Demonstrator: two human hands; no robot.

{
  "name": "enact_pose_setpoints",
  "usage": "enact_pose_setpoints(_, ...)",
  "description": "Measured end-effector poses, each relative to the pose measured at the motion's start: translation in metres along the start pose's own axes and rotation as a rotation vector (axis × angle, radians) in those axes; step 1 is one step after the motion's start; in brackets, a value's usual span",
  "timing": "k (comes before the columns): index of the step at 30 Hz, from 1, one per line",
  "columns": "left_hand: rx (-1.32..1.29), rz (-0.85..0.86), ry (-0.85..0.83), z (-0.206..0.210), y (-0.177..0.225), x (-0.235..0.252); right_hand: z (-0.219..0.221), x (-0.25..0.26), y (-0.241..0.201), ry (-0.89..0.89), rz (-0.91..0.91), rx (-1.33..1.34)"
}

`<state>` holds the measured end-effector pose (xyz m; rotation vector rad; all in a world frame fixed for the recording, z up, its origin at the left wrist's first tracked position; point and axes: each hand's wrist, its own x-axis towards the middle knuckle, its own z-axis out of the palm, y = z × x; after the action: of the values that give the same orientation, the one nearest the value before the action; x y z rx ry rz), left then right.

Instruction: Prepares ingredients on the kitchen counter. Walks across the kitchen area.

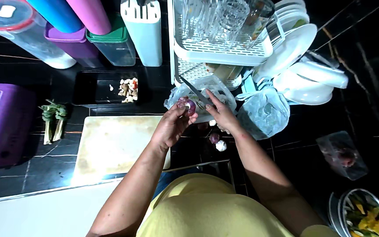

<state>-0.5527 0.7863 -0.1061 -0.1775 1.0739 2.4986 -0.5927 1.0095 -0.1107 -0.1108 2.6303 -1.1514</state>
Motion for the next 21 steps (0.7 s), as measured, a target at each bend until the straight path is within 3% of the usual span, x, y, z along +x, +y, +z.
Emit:
enact_pose_setpoints(5, 0.226, 0.124, 0.075, -0.002, -0.004, -0.002, -0.002, -0.011, -0.012, 0.046, -0.07, 0.011)
enact_pose_setpoints(8, 0.341, 0.189, 0.064, -0.002, -0.006, -0.002, -0.001, -0.03, -0.03, -0.02, -0.319, 0.112)
enact_pose_setpoints(11, 0.434, 0.258, 0.045, 0.001, -0.006, -0.004, 0.003, -0.038, -0.037, -0.037, -0.462, 0.033)
enact_pose_setpoints(21, 0.588, 0.387, 0.033, 0.006, -0.001, -0.009, 0.014, -0.049, -0.034, 0.075, -0.465, -0.086)
